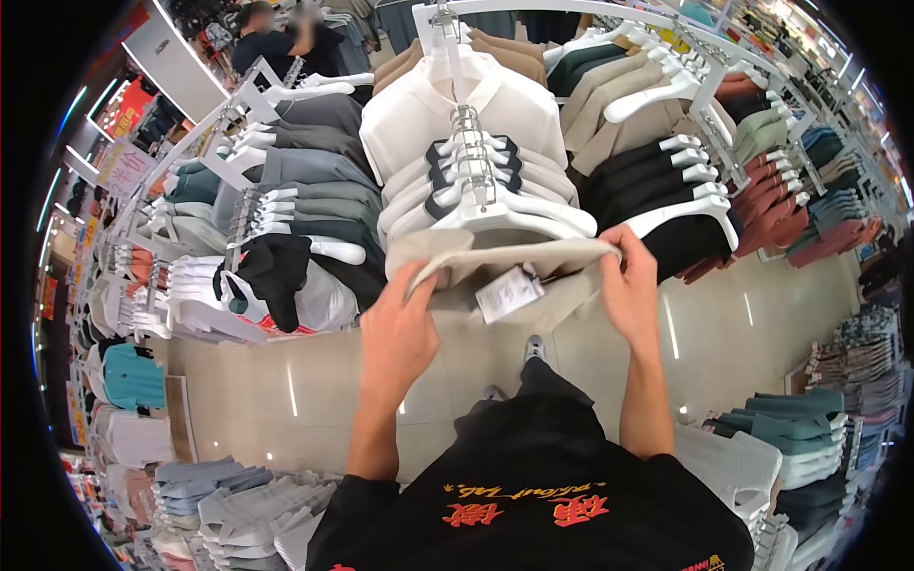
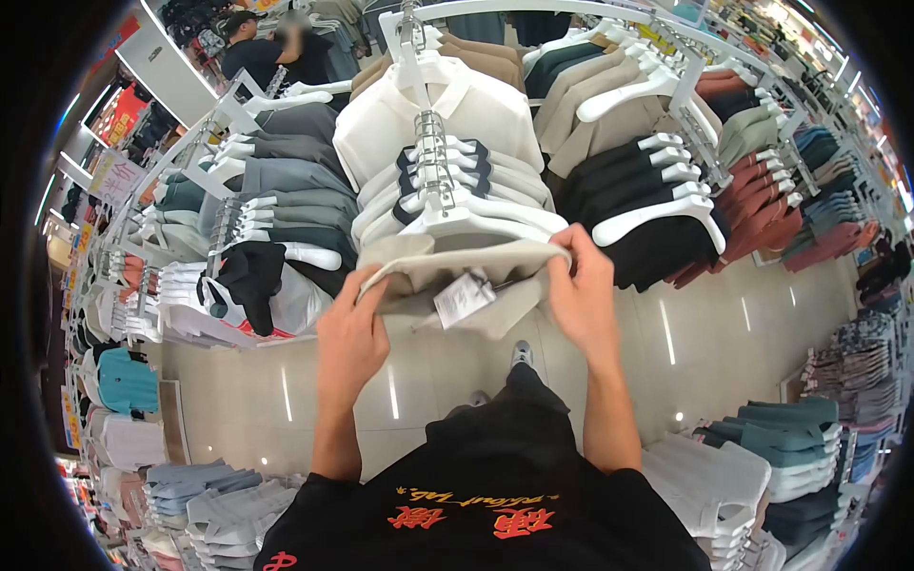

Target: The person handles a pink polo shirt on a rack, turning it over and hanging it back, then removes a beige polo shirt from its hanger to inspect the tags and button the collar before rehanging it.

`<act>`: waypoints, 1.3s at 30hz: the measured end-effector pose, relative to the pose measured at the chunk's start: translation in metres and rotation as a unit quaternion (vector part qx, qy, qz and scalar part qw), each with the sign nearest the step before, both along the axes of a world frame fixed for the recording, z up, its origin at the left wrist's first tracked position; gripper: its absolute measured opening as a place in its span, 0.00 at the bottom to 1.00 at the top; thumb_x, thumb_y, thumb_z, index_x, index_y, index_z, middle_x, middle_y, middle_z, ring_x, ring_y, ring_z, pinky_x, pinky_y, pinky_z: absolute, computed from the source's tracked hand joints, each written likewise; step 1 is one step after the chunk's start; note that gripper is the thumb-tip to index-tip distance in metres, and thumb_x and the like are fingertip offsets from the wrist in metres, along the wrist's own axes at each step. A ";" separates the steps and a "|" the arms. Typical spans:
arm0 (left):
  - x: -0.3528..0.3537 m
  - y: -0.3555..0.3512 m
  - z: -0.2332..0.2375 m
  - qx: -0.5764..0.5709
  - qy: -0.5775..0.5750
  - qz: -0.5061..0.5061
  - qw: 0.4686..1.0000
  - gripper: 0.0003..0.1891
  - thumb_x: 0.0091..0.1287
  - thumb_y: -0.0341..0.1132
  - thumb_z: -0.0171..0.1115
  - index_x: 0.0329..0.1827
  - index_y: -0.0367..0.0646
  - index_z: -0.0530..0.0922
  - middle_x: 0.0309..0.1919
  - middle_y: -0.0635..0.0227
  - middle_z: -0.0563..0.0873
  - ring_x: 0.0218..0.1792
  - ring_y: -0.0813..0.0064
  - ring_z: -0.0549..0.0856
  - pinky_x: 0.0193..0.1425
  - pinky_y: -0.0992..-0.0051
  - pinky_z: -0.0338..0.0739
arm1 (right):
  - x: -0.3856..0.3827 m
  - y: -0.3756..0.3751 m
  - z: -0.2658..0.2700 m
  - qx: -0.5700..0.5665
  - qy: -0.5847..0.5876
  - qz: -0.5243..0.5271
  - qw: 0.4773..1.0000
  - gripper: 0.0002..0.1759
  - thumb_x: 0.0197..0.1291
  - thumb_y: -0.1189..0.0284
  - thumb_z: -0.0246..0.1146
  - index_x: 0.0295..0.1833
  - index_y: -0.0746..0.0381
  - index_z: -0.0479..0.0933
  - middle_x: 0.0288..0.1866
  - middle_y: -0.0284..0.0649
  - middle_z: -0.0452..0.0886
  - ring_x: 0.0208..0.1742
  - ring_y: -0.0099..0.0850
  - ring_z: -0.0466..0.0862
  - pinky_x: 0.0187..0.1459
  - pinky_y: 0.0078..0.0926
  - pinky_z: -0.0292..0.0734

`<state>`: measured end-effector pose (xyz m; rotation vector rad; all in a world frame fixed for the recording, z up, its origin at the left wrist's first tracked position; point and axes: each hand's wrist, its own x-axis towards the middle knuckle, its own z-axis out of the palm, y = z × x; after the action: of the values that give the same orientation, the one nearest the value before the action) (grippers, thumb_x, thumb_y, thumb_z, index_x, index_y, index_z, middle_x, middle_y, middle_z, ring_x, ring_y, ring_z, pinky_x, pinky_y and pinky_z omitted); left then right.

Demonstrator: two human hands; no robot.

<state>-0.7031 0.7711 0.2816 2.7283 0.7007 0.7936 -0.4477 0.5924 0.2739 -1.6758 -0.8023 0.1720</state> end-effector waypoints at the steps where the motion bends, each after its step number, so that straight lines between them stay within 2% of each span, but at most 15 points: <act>1: -0.005 -0.002 -0.006 -0.025 0.004 0.000 1.000 0.26 0.60 0.18 0.61 0.63 0.40 0.88 0.67 0.59 0.85 0.49 0.47 0.90 0.50 0.53 0.86 | -0.015 -0.005 -0.001 -0.001 0.033 0.014 0.999 0.05 0.71 0.79 0.56 0.47 0.66 0.77 0.35 0.34 0.80 0.33 0.18 0.72 0.34 0.24 0.68; 4: -0.022 -0.003 -0.034 -0.083 0.032 0.015 0.996 0.25 0.62 0.19 0.60 0.63 0.39 0.87 0.66 0.60 0.87 0.46 0.44 0.90 0.47 0.51 0.86 | -0.031 -0.010 -0.022 -0.059 0.123 0.072 0.988 0.11 0.70 0.79 0.56 0.56 0.63 0.74 0.33 0.34 0.76 0.31 0.22 0.72 0.35 0.28 0.68; 7: -0.032 0.003 -0.052 -0.124 0.070 0.035 0.989 0.24 0.63 0.19 0.59 0.63 0.39 0.88 0.64 0.61 0.89 0.46 0.44 0.90 0.48 0.51 0.86 | -0.044 -0.016 -0.031 -0.099 0.059 0.084 0.990 0.15 0.67 0.81 0.59 0.58 0.62 0.74 0.32 0.36 0.74 0.30 0.28 0.73 0.35 0.32 0.68; 9: -0.047 -0.011 -0.052 -0.183 0.083 0.040 0.979 0.25 0.62 0.19 0.59 0.62 0.39 0.89 0.64 0.62 0.90 0.49 0.44 0.90 0.51 0.53 0.86 | -0.061 -0.028 -0.024 -0.138 0.058 0.120 0.981 0.16 0.66 0.84 0.58 0.57 0.61 0.74 0.32 0.33 0.69 0.33 0.24 0.70 0.36 0.29 0.66; 10: -0.054 -0.006 -0.063 -0.144 0.056 0.030 0.988 0.25 0.62 0.18 0.59 0.62 0.39 0.90 0.63 0.61 0.91 0.51 0.45 0.90 0.53 0.54 0.86 | -0.066 -0.031 -0.021 -0.156 0.056 0.138 0.977 0.17 0.65 0.85 0.58 0.57 0.61 0.74 0.32 0.31 0.67 0.35 0.22 0.69 0.37 0.27 0.65; 11: -0.065 0.004 -0.086 -0.104 0.030 0.020 0.994 0.25 0.61 0.18 0.59 0.61 0.39 0.90 0.63 0.60 0.91 0.53 0.46 0.90 0.55 0.55 0.86 | -0.061 -0.034 -0.023 -0.216 0.067 0.159 0.961 0.19 0.61 0.86 0.59 0.56 0.61 0.76 0.30 0.32 0.67 0.33 0.25 0.70 0.37 0.29 0.66; 15: -0.057 -0.004 -0.118 -0.020 -0.003 -0.010 1.000 0.27 0.57 0.15 0.57 0.58 0.37 0.92 0.62 0.55 0.92 0.64 0.45 0.87 0.64 0.57 0.84 | -0.046 -0.017 -0.065 -0.181 -0.005 0.046 0.982 0.21 0.56 0.87 0.60 0.56 0.62 0.80 0.27 0.37 0.70 0.31 0.31 0.73 0.36 0.34 0.69; 18: -0.046 -0.021 -0.117 -0.207 -0.057 0.008 0.977 0.28 0.55 0.13 0.54 0.57 0.35 0.92 0.61 0.50 0.92 0.66 0.43 0.87 0.68 0.57 0.83 | -0.054 -0.006 -0.076 -0.176 -0.030 0.118 0.977 0.21 0.56 0.85 0.61 0.57 0.63 0.80 0.34 0.45 0.80 0.36 0.42 0.80 0.41 0.41 0.75; 22: -0.051 -0.009 -0.113 -0.235 -0.074 0.001 0.969 0.29 0.55 0.13 0.53 0.58 0.34 0.91 0.65 0.50 0.91 0.62 0.43 0.89 0.67 0.58 0.84 | -0.027 0.003 -0.086 -0.245 -0.002 0.063 0.968 0.20 0.57 0.84 0.64 0.56 0.63 0.81 0.37 0.46 0.83 0.39 0.44 0.83 0.45 0.42 0.78; 23: -0.050 -0.011 -0.110 -0.225 -0.091 0.001 0.970 0.29 0.55 0.13 0.53 0.58 0.34 0.91 0.65 0.51 0.91 0.61 0.44 0.90 0.65 0.59 0.84 | -0.026 0.006 -0.084 -0.217 -0.022 0.110 0.970 0.19 0.63 0.84 0.68 0.60 0.65 0.80 0.38 0.42 0.84 0.40 0.33 0.82 0.43 0.33 0.78; 26: -0.045 -0.024 -0.092 -0.221 -0.115 -0.006 0.968 0.29 0.55 0.12 0.53 0.58 0.33 0.91 0.66 0.54 0.91 0.59 0.47 0.92 0.63 0.62 0.85 | -0.025 0.032 -0.064 -0.090 -0.038 0.160 0.982 0.22 0.65 0.80 0.72 0.65 0.64 0.80 0.51 0.44 0.87 0.55 0.35 0.87 0.56 0.35 0.83; 29: -0.042 -0.036 -0.090 -0.263 -0.111 -0.011 0.958 0.28 0.56 0.12 0.52 0.58 0.33 0.91 0.66 0.56 0.91 0.60 0.50 0.92 0.63 0.64 0.85 | 0.006 0.076 -0.056 -0.013 -0.142 0.093 0.985 0.24 0.66 0.76 0.73 0.67 0.64 0.79 0.58 0.48 0.85 0.64 0.46 0.84 0.65 0.39 0.80; 33: -0.044 -0.034 -0.097 -0.302 -0.108 0.005 0.947 0.29 0.56 0.13 0.51 0.59 0.31 0.90 0.67 0.55 0.91 0.62 0.49 0.91 0.67 0.64 0.84 | 0.045 0.125 -0.066 -0.035 -0.179 0.179 0.967 0.26 0.65 0.72 0.76 0.66 0.65 0.79 0.62 0.48 0.84 0.63 0.49 0.83 0.66 0.44 0.78; 36: -0.047 -0.026 -0.106 -0.281 -0.108 0.022 0.953 0.29 0.55 0.12 0.50 0.59 0.30 0.89 0.67 0.52 0.90 0.64 0.47 0.90 0.69 0.63 0.83 | 0.037 0.146 -0.080 -0.118 -0.296 0.138 0.938 0.27 0.63 0.70 0.81 0.64 0.64 0.79 0.57 0.44 0.84 0.59 0.46 0.85 0.62 0.40 0.81; 39: -0.048 -0.020 -0.106 -0.286 -0.103 0.058 0.951 0.29 0.55 0.13 0.50 0.59 0.29 0.89 0.66 0.50 0.90 0.65 0.46 0.90 0.71 0.62 0.82 | 0.042 0.157 -0.092 -0.051 -0.260 0.137 0.955 0.24 0.61 0.70 0.82 0.57 0.66 0.81 0.52 0.44 0.81 0.56 0.47 0.83 0.60 0.42 0.80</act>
<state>-0.7516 0.7516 0.1755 2.0702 0.8861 0.7424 -0.4062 0.7496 0.1823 -1.7234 -1.4445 -0.0442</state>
